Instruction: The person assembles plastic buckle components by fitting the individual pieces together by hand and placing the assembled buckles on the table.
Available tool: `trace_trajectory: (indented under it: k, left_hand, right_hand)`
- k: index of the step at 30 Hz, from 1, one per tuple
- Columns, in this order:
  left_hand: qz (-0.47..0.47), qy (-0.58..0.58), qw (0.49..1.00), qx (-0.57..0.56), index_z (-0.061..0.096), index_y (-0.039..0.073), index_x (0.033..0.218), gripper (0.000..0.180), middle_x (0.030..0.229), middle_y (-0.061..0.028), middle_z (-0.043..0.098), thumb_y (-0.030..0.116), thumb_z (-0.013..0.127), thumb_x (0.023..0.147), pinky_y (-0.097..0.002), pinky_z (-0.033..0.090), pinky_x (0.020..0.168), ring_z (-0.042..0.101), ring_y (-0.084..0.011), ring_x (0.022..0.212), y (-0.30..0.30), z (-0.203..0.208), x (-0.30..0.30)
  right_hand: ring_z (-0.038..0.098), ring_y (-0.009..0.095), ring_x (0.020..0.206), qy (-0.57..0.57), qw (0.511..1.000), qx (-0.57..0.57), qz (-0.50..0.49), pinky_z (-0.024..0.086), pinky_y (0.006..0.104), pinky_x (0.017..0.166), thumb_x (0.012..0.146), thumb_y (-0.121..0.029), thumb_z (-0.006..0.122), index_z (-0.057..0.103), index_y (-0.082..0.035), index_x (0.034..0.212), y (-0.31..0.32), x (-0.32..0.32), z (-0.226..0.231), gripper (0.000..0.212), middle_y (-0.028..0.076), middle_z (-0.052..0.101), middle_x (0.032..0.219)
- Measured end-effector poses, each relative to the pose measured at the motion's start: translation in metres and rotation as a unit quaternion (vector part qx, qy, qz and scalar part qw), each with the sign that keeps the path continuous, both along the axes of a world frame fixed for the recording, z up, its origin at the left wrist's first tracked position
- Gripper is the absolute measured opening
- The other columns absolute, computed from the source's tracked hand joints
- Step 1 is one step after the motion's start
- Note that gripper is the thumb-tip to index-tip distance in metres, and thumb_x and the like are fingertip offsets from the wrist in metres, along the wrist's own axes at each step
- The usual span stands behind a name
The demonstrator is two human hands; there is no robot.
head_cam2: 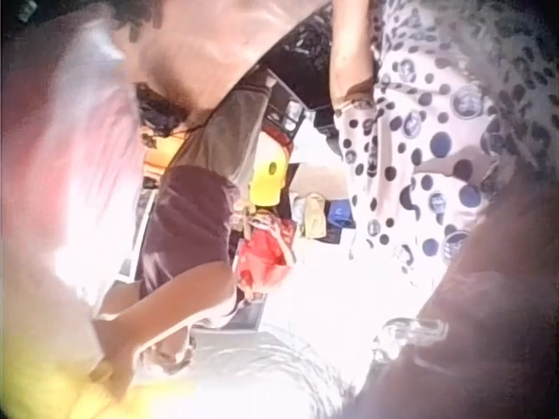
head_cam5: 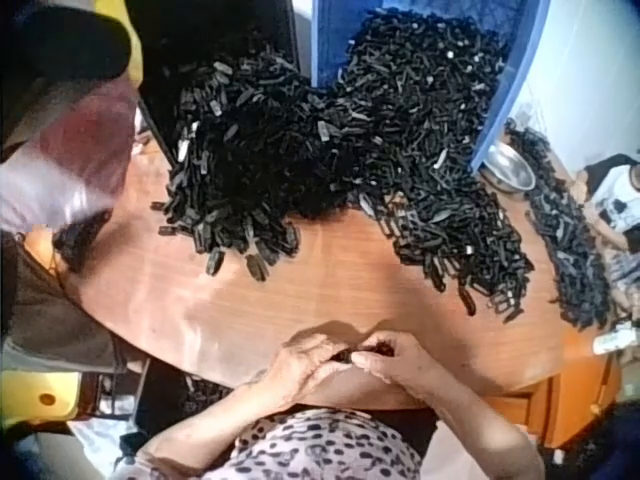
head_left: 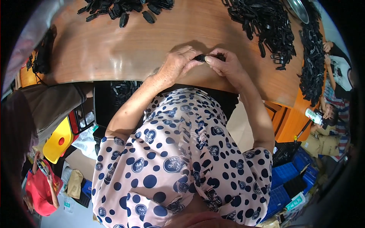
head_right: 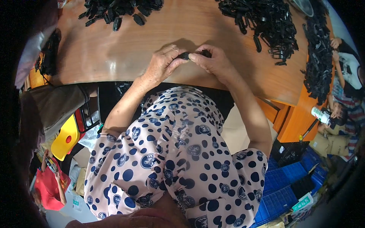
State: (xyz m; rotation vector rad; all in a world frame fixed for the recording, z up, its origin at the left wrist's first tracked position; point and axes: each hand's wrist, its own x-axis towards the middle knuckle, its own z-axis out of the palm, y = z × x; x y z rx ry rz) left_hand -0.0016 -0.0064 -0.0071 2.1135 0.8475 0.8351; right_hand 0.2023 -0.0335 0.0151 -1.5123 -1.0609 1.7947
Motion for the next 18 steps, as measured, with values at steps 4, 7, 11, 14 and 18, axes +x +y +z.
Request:
trace_trajectory:
  k: [4, 7, 11, 14, 18]
  left_hand:
    - [0.007, 0.033, 0.998, 0.044, 0.061, 0.003, 0.092, 0.02, 0.082, -0.0108, 0.059, 0.016, 0.068, 0.078, -0.036, 0.051, 0.068, 0.059, -0.0281, 0.075, -0.002, 0.007, 0.002]
    - [0.002, 0.032, 0.997, 0.069, 0.061, 0.004, 0.09, 0.017, 0.08, -0.0107, 0.059, 0.015, 0.067, 0.078, -0.0363, 0.051, 0.069, 0.059, -0.0272, 0.074, -0.005, 0.02, 0.002]
    - [0.016, -0.044, 0.994, -0.096, 0.062, 0.0, 0.096, 0.021, 0.087, -0.0101, 0.062, 0.009, 0.069, 0.079, -0.03, 0.05, 0.068, 0.061, -0.0195, 0.079, -0.011, 0.033, 0.006]
    - [0.051, -0.178, 0.976, -0.112, 0.063, 0.001, 0.094, 0.019, 0.095, -0.0064, 0.057, 0.009, 0.07, 0.079, -0.0254, 0.047, 0.07, 0.054, -0.016, 0.077, -0.006, 0.028, 0.013]
    - [0.021, -0.351, 0.859, -0.371, 0.062, 0.0, 0.09, 0.013, 0.12, -0.0058, 0.046, 0.007, 0.069, 0.081, -0.0263, 0.048, 0.076, 0.051, -0.01, 0.092, -0.01, 0.021, 0.014]
  right_hand:
    - [0.041, 0.005, 0.056, -0.04, 0.998, -0.024, 0.033, 0.031, 0.02, 0.048, 0.082, -0.031, 0.069, 0.063, -0.005, 0.091, 0.001, 0.003, 0.003, 0.028, -0.004, 0.05, 0.067]
    - [0.041, 0.005, 0.055, -0.032, 0.995, -0.054, 0.072, 0.03, 0.0201, 0.047, 0.082, -0.031, 0.068, 0.062, -0.006, 0.088, 0.003, 0.007, 0.007, 0.026, -0.004, 0.05, 0.066]
    - [0.042, 0.004, 0.054, 0.086, 0.988, -0.101, 0.079, 0.03, 0.0181, 0.047, 0.084, -0.026, 0.065, 0.061, -0.007, 0.086, 0.008, 0.011, 0.012, 0.02, -0.005, 0.048, 0.064]
    - [0.04, 0.002, 0.054, 0.144, 0.986, -0.088, -0.001, 0.029, 0.0153, 0.047, 0.086, -0.021, 0.062, 0.058, -0.006, 0.096, 0.007, -0.003, 0.019, 0.019, -0.005, 0.049, 0.07]
    - [0.039, 0.001, 0.053, 0.282, 0.957, -0.068, -0.011, 0.03, 0.0138, 0.047, 0.086, -0.033, 0.064, 0.055, -0.005, 0.106, -0.002, -0.008, 0.006, 0.036, -0.002, 0.054, 0.08]
